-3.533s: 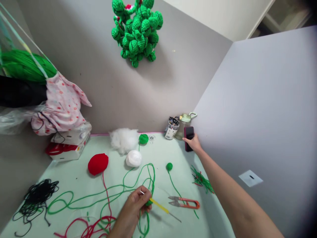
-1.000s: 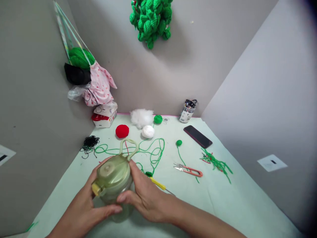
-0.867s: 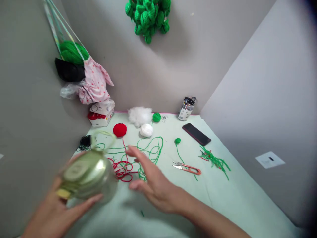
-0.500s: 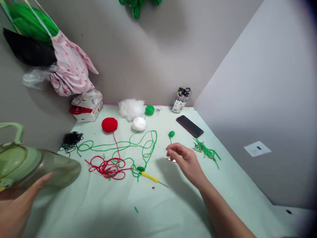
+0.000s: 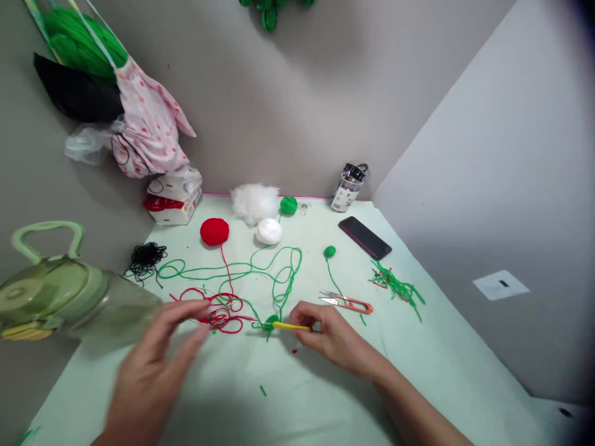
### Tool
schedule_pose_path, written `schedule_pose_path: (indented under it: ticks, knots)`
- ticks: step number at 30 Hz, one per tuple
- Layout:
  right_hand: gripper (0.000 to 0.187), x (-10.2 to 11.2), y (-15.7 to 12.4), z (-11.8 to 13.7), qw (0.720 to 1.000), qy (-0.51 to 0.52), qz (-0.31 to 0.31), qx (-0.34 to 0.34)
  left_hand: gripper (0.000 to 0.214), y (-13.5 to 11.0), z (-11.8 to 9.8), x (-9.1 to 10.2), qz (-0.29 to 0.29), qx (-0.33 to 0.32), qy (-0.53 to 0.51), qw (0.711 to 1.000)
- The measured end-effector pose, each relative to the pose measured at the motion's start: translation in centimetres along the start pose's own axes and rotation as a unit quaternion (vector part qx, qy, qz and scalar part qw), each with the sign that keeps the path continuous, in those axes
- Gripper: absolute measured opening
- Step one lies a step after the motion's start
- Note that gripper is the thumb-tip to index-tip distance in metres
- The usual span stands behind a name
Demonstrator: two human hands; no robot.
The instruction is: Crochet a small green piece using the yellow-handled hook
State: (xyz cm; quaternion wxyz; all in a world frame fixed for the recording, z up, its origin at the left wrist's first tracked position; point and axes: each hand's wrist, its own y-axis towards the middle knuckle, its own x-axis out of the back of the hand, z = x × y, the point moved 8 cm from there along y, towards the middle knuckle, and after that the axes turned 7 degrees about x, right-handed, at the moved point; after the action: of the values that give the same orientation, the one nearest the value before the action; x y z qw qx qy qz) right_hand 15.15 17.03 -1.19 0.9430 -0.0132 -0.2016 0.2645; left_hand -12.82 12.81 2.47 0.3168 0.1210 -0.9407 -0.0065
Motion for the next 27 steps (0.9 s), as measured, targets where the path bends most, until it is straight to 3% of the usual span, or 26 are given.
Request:
schedule_pose_path:
  ticks: [3, 6, 8, 10, 14, 20, 24, 27]
  knots:
    - [0.008, 1.0, -0.3, 1.3, 0.992, 0.121, -0.023, -0.001, 0.04, 1.2, -4.1, -4.8, 0.121, -0.058, -0.064, 0.989]
    - [0.017, 2.2, -0.4, 2.6, 0.981, 0.188, -0.048, 0.004, 0.059, 2.0, -6.2, -8.2, 0.244, 0.014, -0.13, 0.961]
    - [0.017, 2.9, -0.4, 3.3, 0.978, 0.198, -0.065, 0.012, 0.043, 2.2, -7.1, -9.0, 0.275, 0.053, -0.189, 0.941]
    - [0.016, 3.4, -0.3, 3.9, 0.977, 0.2, -0.074, 0.024, 0.033, 2.3, -7.4, -9.4, 0.282, 0.082, -0.242, 0.925]
    - [0.015, 3.7, 0.0, 5.1, 0.975, 0.196, -0.085, 0.053, 0.039, 2.2, -7.2, -10.2, 0.291, 0.124, -0.321, 0.893]
    - [0.014, 6.3, 0.4, 8.7, 0.976, 0.157, -0.106, 0.11, 0.031, 4.2, -9.9, -9.6, 0.239, 0.097, -0.42, 0.87]
    - [0.036, 9.4, 0.0, 11.8, 0.931, 0.264, -0.124, 0.219, 0.032, 5.7, -12.1, -9.1, 0.21, 0.119, -0.505, 0.829]
    - [0.052, 10.6, 0.2, 12.2, 0.894, 0.313, -0.162, 0.276, 0.04, 6.4, -12.9, -9.1, 0.178, 0.151, -0.569, 0.789]
